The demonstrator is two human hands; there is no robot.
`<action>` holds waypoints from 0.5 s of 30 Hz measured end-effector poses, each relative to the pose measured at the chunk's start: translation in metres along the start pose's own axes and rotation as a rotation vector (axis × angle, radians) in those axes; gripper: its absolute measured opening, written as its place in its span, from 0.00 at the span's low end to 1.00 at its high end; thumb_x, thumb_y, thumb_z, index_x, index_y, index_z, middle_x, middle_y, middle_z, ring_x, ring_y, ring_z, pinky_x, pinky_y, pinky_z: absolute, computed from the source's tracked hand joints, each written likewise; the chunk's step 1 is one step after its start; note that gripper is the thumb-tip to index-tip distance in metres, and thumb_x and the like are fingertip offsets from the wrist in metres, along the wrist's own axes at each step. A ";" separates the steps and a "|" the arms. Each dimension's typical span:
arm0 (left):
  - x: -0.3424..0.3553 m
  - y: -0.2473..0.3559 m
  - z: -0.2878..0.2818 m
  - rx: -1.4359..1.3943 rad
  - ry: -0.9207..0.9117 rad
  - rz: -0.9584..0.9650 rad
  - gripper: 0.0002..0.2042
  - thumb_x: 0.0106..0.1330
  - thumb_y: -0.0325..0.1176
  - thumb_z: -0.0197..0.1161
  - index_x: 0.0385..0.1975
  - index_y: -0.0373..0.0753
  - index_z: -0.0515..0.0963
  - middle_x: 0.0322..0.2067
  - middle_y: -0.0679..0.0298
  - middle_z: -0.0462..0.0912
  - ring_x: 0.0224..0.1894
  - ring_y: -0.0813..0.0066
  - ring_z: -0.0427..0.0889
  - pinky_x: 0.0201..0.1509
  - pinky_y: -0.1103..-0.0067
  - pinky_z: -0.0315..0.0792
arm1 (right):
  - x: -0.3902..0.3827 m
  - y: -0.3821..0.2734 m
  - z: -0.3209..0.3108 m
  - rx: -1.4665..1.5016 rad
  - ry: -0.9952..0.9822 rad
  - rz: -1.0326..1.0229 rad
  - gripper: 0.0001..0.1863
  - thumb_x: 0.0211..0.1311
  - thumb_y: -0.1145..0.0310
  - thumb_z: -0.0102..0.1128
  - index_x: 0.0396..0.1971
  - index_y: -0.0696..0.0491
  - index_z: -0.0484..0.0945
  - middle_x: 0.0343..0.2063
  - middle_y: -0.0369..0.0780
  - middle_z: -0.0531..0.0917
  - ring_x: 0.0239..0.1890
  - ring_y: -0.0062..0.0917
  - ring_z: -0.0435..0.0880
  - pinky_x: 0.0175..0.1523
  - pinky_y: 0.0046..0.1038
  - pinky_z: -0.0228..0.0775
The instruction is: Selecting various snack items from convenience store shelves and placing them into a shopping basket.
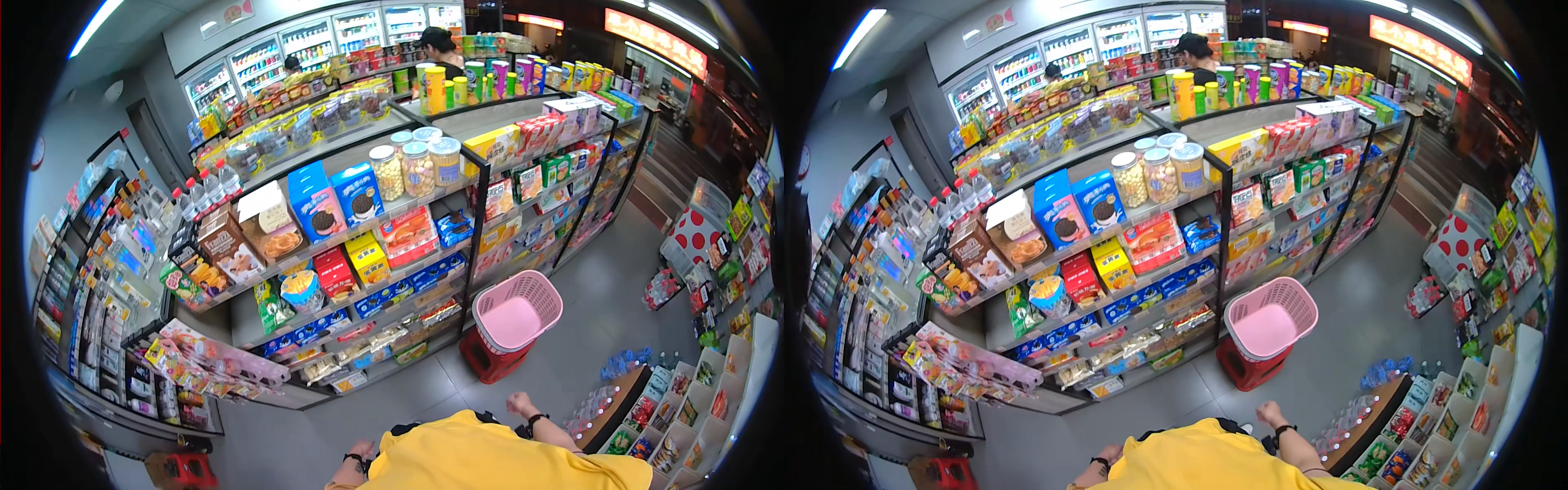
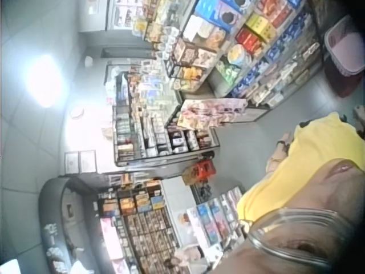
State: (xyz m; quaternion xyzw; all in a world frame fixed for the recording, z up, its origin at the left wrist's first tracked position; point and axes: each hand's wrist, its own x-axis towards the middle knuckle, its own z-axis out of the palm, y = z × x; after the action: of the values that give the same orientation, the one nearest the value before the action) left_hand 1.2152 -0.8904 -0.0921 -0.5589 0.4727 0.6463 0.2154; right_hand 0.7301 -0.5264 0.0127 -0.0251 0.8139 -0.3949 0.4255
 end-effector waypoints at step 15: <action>-0.082 -0.006 0.050 0.105 0.438 0.151 0.13 0.55 0.41 0.56 0.29 0.38 0.80 0.26 0.61 0.83 0.31 0.69 0.81 0.41 0.74 0.72 | -0.023 -0.031 0.010 -0.198 -0.138 0.131 0.05 0.53 0.69 0.55 0.26 0.55 0.75 0.22 0.39 0.81 0.21 0.25 0.82 0.23 0.24 0.70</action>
State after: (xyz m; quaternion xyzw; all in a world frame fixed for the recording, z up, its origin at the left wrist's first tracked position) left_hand 1.2168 -0.8248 -0.0223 -0.6368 0.5816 0.4986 0.0874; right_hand 0.7431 -0.5453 0.0454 -0.0409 0.8176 -0.2814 0.5006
